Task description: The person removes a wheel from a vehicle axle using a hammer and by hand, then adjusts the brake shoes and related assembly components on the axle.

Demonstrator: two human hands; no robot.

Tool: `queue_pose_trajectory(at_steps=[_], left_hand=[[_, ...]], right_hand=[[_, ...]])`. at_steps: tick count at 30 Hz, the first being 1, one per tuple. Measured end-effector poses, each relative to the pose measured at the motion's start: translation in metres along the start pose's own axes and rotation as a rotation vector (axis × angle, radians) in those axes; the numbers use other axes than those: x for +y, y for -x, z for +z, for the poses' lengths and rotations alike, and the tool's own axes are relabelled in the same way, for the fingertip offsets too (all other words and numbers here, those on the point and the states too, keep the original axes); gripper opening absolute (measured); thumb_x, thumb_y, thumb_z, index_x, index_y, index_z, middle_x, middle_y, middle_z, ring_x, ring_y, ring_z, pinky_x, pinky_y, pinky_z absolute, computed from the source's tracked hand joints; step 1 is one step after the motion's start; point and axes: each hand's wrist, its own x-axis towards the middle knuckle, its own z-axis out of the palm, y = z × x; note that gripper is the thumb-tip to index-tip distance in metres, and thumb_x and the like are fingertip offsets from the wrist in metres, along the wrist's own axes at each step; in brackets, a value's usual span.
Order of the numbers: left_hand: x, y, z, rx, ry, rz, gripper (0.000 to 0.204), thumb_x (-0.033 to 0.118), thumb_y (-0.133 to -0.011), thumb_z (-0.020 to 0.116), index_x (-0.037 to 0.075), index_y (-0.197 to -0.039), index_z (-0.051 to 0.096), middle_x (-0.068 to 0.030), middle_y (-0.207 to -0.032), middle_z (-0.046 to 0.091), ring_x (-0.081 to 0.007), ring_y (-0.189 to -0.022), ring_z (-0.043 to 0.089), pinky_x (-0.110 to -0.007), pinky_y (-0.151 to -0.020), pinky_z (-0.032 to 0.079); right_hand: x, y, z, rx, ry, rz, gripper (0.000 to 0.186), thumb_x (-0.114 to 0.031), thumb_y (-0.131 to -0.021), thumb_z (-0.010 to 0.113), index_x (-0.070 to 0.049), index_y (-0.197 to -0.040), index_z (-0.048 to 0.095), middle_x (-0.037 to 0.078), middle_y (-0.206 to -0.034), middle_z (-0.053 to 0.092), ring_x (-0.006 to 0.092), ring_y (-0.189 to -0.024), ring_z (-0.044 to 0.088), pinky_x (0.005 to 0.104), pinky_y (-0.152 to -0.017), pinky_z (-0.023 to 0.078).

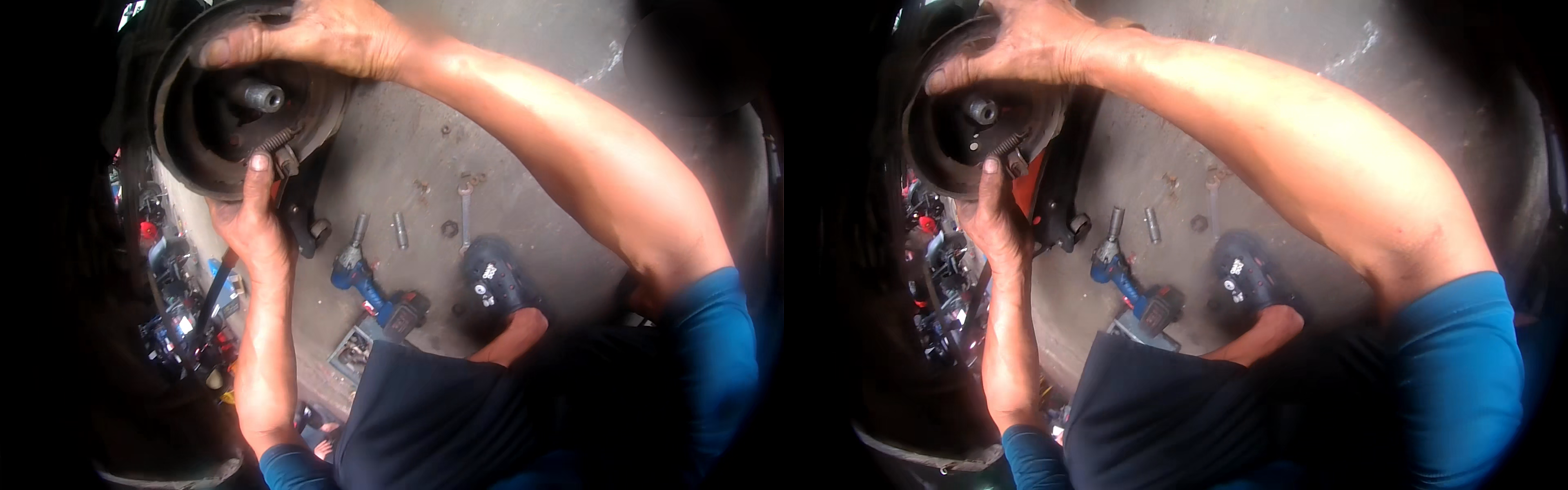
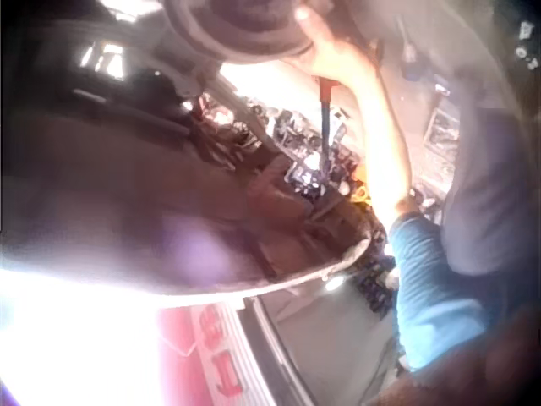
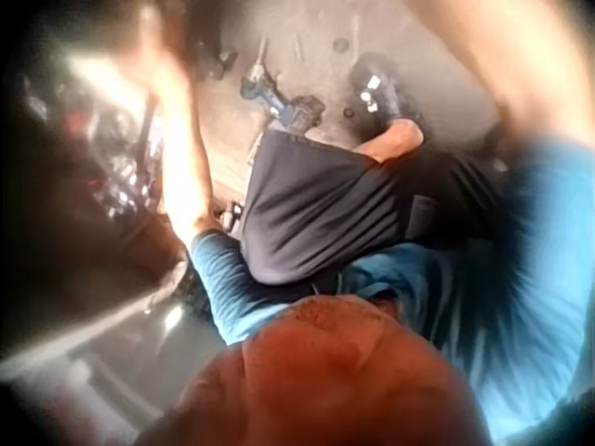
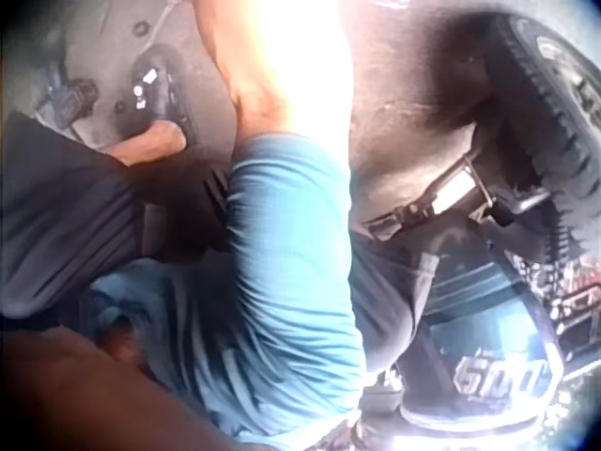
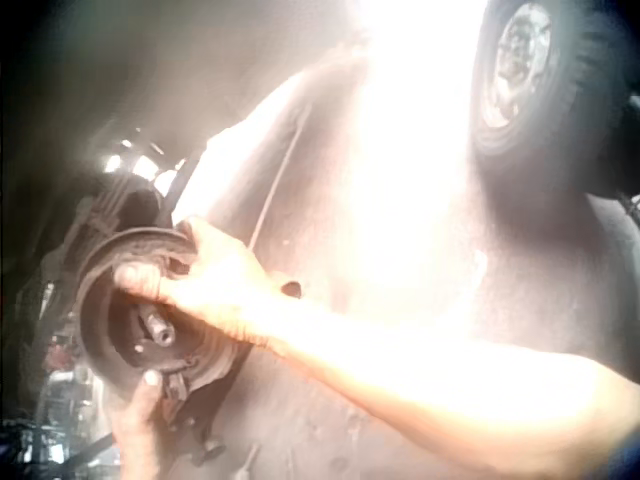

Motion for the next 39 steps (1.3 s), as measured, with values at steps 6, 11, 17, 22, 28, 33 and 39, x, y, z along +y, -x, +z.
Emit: queue_pose_trajectory(at_steps=[6, 11, 17, 22, 28, 33, 39], left_hand=[[-0.001, 0.001, 0.010, 0.032, 0.028, 0.027, 0.048, 0.011, -0.084, 0.065, -0.005, -0.126, 0.049, -0.0137, -0.115, 0.060, -0.0209, -0.100, 0.060, -0.033, -0.085, 0.049], [0.003, -0.011, 0.030, 0.008, 0.104, 0.153, 0.064, 0.010, -0.079, 0.063, -0.006, -0.136, 0.040, -0.0183, -0.129, 0.052, -0.0296, -0.116, 0.053, -0.042, -0.103, 0.043], [0.007, -0.018, 0.032, -0.034, 0.097, 0.187, 0.068, 0.014, -0.078, 0.061, -0.005, -0.138, 0.036, -0.0189, -0.135, 0.047, -0.0297, -0.124, 0.047, -0.042, -0.107, 0.038], [0.013, -0.016, 0.035, 0.017, 0.058, 0.156, 0.067, 0.013, -0.076, 0.061, -0.006, -0.136, 0.038, -0.0188, -0.132, 0.049, -0.0280, -0.120, 0.050, -0.040, -0.103, 0.042], [0.015, -0.014, 0.026, 0.099, 0.033, 0.157, 0.062, 0.006, -0.072, 0.065, -0.009, -0.129, 0.046, -0.0175, -0.119, 0.057, -0.0248, -0.099, 0.059, -0.038, -0.093, 0.046], [0.020, -0.018, 0.022, 0.073, -0.022, 0.199, 0.058, 0.008, -0.076, 0.066, -0.007, -0.129, 0.047, -0.0156, -0.119, 0.059, -0.0234, -0.104, 0.060, -0.037, -0.100, 0.044], [0.021, -0.021, 0.016, -0.008, 0.055, 0.145, 0.065, 0.003, -0.076, 0.071, 0.000, -0.135, 0.044, -0.0133, -0.124, 0.058, -0.0215, -0.103, 0.059, -0.034, -0.093, 0.048]], right_hand=[[-0.006, 0.020, -0.008, 0.092, -0.051, -0.057, 0.094, -0.064, -0.068, 0.074, 0.008, -0.122, 0.050, 0.021, -0.113, 0.063, 0.0272, -0.109, 0.060, 0.0357, -0.095, 0.047], [-0.015, 0.026, -0.015, 0.133, -0.136, -0.087, 0.092, -0.063, -0.067, 0.076, 0.008, -0.121, 0.050, 0.021, -0.111, 0.063, 0.0266, -0.107, 0.061, 0.0356, -0.094, 0.048], [-0.015, 0.030, -0.010, 0.179, -0.146, -0.095, 0.090, -0.061, -0.067, 0.077, 0.008, -0.119, 0.052, 0.020, -0.109, 0.064, 0.0259, -0.105, 0.062, 0.0353, -0.093, 0.049], [-0.024, 0.034, -0.010, 0.217, -0.141, -0.120, 0.088, -0.059, -0.067, 0.078, 0.008, -0.118, 0.052, 0.020, -0.107, 0.065, 0.0253, -0.104, 0.063, 0.0351, -0.091, 0.050], [-0.009, 0.026, -0.022, -0.040, -0.551, -0.037, 0.085, -0.060, -0.067, 0.078, 0.005, -0.115, 0.055, 0.016, -0.103, 0.067, 0.0212, -0.100, 0.064, 0.0337, -0.089, 0.051], [-0.012, 0.026, -0.016, 0.031, -0.637, -0.093, 0.081, -0.063, -0.066, 0.077, 0.001, -0.111, 0.058, 0.014, -0.099, 0.067, 0.0209, -0.097, 0.064, 0.0339, -0.089, 0.051], [-0.002, 0.028, 0.007, 0.237, -0.475, -0.255, 0.078, -0.065, -0.065, 0.076, -0.001, -0.106, 0.061, 0.011, -0.096, 0.066, 0.0211, -0.095, 0.064, 0.0337, -0.088, 0.051]])
